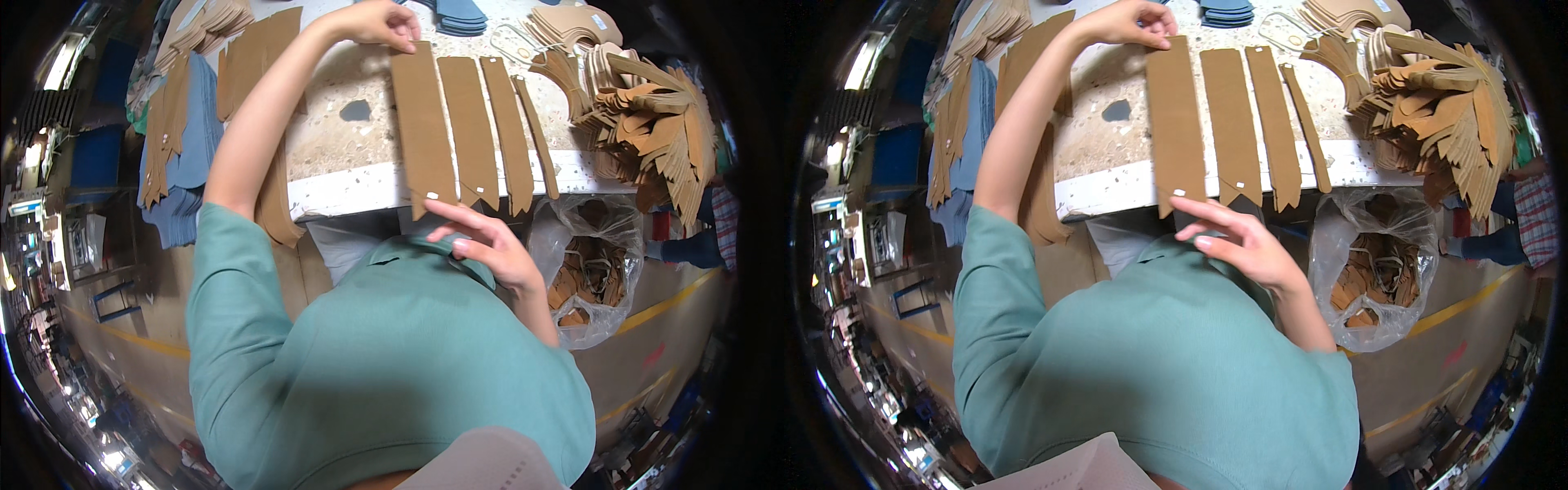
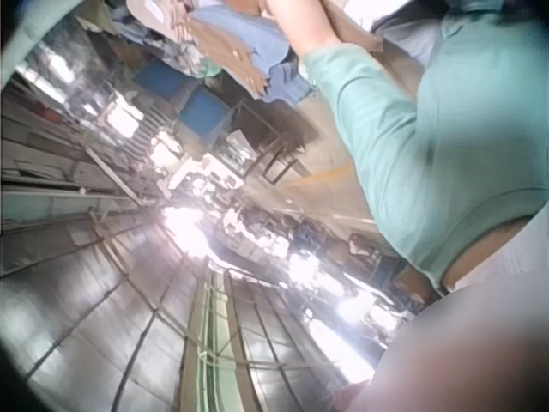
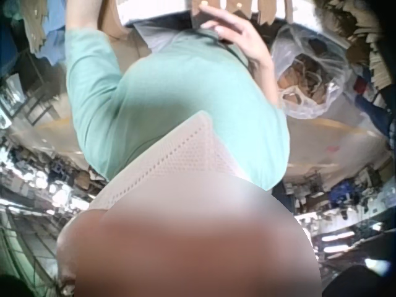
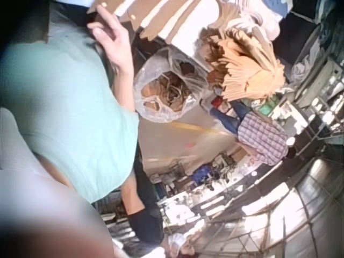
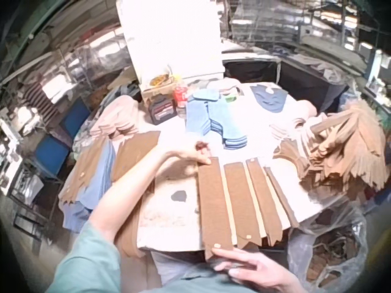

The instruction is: The person arranges brown cardboard pattern pieces on a table and secures them with small white pins. They repeatedly pick up pieces, align them, and insert pins to hold them in place.

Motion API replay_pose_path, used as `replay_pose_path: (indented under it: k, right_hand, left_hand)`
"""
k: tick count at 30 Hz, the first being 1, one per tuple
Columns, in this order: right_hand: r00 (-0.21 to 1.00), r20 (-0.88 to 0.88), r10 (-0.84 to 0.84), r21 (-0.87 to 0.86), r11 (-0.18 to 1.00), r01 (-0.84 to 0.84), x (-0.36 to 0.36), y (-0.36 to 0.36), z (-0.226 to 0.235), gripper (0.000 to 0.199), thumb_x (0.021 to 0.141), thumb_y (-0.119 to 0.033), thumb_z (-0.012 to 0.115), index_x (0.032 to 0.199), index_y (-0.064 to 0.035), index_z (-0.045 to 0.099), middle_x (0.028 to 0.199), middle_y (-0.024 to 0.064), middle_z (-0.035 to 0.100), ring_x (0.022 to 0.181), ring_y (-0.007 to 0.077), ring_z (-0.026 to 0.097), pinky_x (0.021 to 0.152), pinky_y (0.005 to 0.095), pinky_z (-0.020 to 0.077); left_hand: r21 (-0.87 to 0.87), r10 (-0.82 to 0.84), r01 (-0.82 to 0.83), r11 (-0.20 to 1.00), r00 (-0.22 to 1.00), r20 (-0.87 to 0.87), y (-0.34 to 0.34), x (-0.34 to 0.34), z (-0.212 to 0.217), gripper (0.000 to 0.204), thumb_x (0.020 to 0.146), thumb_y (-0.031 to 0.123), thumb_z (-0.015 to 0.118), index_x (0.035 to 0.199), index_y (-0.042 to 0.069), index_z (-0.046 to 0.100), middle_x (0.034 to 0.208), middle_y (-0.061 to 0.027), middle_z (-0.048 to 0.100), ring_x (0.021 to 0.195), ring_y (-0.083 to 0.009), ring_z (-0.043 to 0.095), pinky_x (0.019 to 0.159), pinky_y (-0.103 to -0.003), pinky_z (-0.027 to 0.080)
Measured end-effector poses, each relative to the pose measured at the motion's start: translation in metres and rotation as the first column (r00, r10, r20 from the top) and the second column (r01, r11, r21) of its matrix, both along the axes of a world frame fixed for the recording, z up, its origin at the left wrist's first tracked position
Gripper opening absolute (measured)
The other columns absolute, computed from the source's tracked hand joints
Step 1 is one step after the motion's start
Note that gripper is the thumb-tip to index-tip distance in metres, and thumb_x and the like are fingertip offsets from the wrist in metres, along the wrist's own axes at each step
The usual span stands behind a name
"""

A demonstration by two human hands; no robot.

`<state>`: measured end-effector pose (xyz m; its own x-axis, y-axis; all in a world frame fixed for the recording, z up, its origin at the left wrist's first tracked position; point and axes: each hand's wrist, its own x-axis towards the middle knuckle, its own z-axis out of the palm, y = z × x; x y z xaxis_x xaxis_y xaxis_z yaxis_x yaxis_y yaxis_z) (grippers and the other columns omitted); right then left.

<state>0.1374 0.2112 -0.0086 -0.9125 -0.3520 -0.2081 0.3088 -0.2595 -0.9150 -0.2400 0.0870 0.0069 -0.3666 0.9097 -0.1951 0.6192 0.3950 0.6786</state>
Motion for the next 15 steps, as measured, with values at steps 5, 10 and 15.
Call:
replay_pose_path:
  k: [5,10,15]
  right_hand:
    - [0.983,0.068,-0.173,-0.012,0.985,0.174,0.016,0.031,-0.005,0.055,0.093,-0.015,0.058,0.143,0.0043,0.043,0.146,0.0101,0.047,0.109,0.0113,0.059,0.077,0.0194,0.0469]
    - [0.961,0.117,-0.250,0.047,0.968,0.246,0.021,0.035,-0.020,0.046,0.095,-0.021,0.060,0.139,-0.0073,0.053,0.136,0.0053,0.054,0.104,0.0100,0.062,0.072,0.0210,0.0458]
    - [0.956,0.164,-0.242,0.055,0.970,0.236,0.023,0.039,-0.021,0.046,0.096,-0.020,0.059,0.140,-0.0080,0.053,0.140,0.0052,0.053,0.104,0.0099,0.062,0.071,0.0197,0.0457]
  left_hand:
    - [-0.009,-0.086,0.086,0.996,0.991,-0.102,0.062,0.014,0.000,0.032,0.077,0.025,0.081,0.103,0.011,0.070,0.082,0.0023,0.070,0.081,-0.0100,0.064,0.076,-0.027,0.049]
    - [-0.010,-0.092,0.092,0.996,0.994,-0.060,0.077,0.017,-0.017,0.027,0.080,0.015,0.080,0.102,0.006,0.066,0.076,0.0036,0.066,0.073,-0.0065,0.059,0.071,-0.025,0.048]
    - [0.016,-0.100,0.101,0.995,0.995,-0.028,0.075,0.012,-0.029,0.032,0.076,0.022,0.082,0.101,0.007,0.068,0.079,0.0011,0.071,0.077,-0.0106,0.064,0.072,-0.028,0.049]
